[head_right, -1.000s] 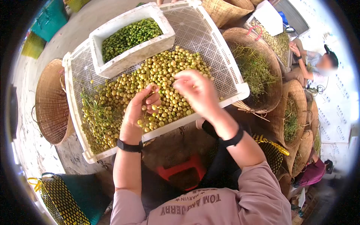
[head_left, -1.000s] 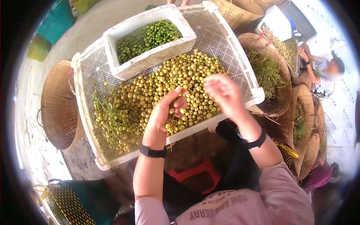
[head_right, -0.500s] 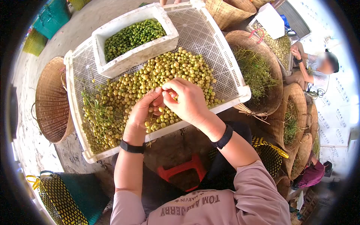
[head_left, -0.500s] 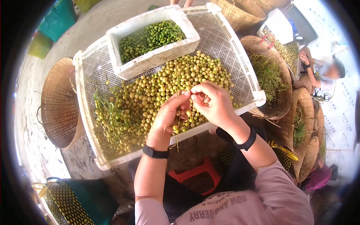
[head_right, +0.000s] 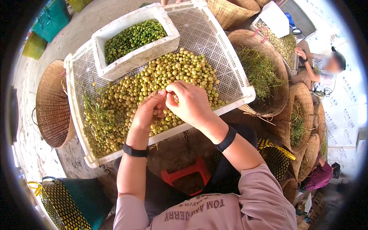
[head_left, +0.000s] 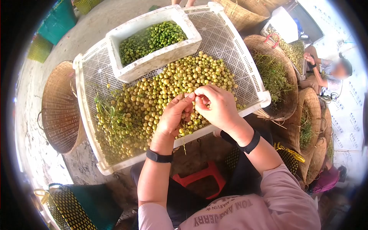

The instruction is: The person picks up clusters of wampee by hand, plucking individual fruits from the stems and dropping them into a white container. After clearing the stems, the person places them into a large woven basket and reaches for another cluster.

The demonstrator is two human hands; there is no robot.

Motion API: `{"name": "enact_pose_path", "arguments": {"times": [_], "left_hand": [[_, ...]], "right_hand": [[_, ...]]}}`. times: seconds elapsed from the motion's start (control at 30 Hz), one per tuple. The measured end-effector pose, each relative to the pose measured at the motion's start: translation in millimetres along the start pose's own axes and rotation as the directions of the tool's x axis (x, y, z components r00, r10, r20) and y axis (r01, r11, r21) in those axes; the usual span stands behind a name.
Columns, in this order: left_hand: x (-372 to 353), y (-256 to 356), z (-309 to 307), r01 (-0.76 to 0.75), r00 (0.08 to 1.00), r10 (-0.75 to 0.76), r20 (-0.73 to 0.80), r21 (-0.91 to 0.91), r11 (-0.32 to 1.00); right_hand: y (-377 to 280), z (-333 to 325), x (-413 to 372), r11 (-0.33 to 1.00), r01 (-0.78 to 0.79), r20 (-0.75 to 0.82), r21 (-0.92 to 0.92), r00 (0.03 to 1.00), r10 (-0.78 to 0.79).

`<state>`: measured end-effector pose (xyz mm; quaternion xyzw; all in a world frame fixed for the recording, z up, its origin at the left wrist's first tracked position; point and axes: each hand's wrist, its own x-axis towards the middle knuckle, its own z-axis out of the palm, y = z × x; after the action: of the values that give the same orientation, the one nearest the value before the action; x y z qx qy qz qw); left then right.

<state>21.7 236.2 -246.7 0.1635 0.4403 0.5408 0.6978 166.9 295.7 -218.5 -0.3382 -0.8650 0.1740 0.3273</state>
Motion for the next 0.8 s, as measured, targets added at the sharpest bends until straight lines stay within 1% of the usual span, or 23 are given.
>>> {"name": "enact_pose_path", "arguments": {"times": [0.2, 0.27, 0.4, 0.5, 0.53, 0.57, 0.6, 0.63, 0.67, 0.7, 0.73, 0.77, 0.8], "left_hand": [[3, -4, -4, -0.031, 1.0, 0.031, 0.003, 0.02, 0.999], [3, -3, -4, -0.028, 1.0, 0.028, -0.003, 0.028, 0.999], [2, 0, -4, -0.022, 1.0, 0.022, 0.01, 0.026, 0.999], [3, -1, -6, 0.004, 1.0, -0.004, 0.015, 0.029, 1.0], [3, -2, -6, 0.006, 1.0, -0.006, 0.018, 0.03, 1.0], [5, -3, -7, -0.029, 1.0, 0.029, 0.0, 0.09, 0.996], [6, -4, -8, -0.064, 0.998, 0.067, -0.015, 0.149, 0.987], [6, -4, -11, -0.067, 0.997, 0.073, -0.036, 0.153, 0.986], [7, -4, -11, -0.069, 0.997, 0.075, -0.031, 0.15, 0.986], [7, -5, -12, -0.119, 0.988, 0.134, -0.07, 0.196, 0.973], [7, -4, -12, -0.165, 0.975, 0.195, -0.106, 0.243, 0.956], [9, -4, -16, -0.161, 0.964, 0.227, -0.142, 0.372, 0.914], [9, -3, -16, -0.162, 0.964, 0.227, -0.139, 0.37, 0.915]], "right_hand": [[5, 3, -4, 0.999, -0.033, 0.007, -0.004, 0.999, 0.033], [4, 3, -2, 0.999, -0.046, -0.051, 0.015, 0.998, 0.047], [6, -1, 0, 0.997, -0.068, -0.07, 0.042, 0.995, 0.071], [12, -6, -3, 0.99, -0.108, -0.048, 0.092, 0.992, 0.113], [18, -10, -5, 0.98, -0.152, -0.054, 0.126, 0.986, 0.16], [25, -15, -7, 0.968, -0.195, -0.059, 0.159, 0.977, 0.206], [39, -24, -8, 0.976, -0.196, -0.08, 0.097, 0.976, 0.204], [45, -39, -8, 0.971, -0.228, -0.113, 0.072, 0.965, 0.235], [61, -50, -8, 0.965, -0.235, -0.174, 0.114, 0.952, 0.252], [80, -63, -10, 0.974, -0.205, -0.253, 0.096, 0.941, 0.223], [96, -82, -12, 0.963, -0.269, -0.299, 0.03, 0.917, 0.266], [118, -100, -15, 0.965, -0.254, -0.376, -0.058, 0.901, 0.215], [140, -116, -19, 0.962, -0.251, -0.45, -0.107, 0.875, 0.178]]}}
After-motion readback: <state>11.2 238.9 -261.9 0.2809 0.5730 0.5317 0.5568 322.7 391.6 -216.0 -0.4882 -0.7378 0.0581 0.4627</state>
